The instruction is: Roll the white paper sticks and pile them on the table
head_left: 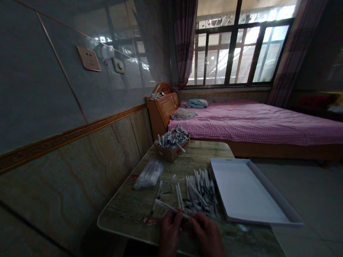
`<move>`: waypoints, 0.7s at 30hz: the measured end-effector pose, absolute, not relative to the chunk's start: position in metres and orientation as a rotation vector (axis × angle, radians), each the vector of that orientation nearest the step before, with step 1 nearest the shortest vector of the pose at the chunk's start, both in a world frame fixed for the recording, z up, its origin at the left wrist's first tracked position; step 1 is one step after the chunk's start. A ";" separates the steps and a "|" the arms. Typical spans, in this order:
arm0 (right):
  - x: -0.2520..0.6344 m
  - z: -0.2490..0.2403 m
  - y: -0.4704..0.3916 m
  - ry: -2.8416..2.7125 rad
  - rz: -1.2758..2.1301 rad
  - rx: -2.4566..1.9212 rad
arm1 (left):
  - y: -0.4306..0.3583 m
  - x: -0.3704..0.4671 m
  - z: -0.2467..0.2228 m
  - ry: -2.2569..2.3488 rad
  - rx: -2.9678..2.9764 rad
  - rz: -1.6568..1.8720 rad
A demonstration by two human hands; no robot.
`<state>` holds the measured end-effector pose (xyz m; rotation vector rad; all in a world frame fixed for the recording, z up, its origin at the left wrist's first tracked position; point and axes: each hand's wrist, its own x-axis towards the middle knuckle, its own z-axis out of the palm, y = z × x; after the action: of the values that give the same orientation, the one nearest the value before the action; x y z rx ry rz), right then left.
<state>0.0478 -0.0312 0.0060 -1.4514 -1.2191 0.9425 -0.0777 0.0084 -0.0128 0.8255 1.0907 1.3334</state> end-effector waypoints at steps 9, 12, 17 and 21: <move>0.045 0.008 -0.023 -1.164 1.054 -1.382 | 0.008 -0.079 -0.015 1.034 0.767 1.375; 0.045 0.015 -0.025 -1.185 1.006 -1.338 | 0.007 -0.079 -0.017 1.022 0.754 1.404; 0.042 0.012 -0.023 -1.168 1.036 -1.410 | 0.008 -0.079 -0.018 1.006 0.715 1.409; 0.040 0.011 -0.021 -1.176 0.996 -1.414 | 0.008 -0.078 -0.019 0.992 0.688 1.422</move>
<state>0.0401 -0.0211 0.0108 -1.4143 -1.1763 0.9957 -0.0783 0.0084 -0.0189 0.6883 0.9917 1.4216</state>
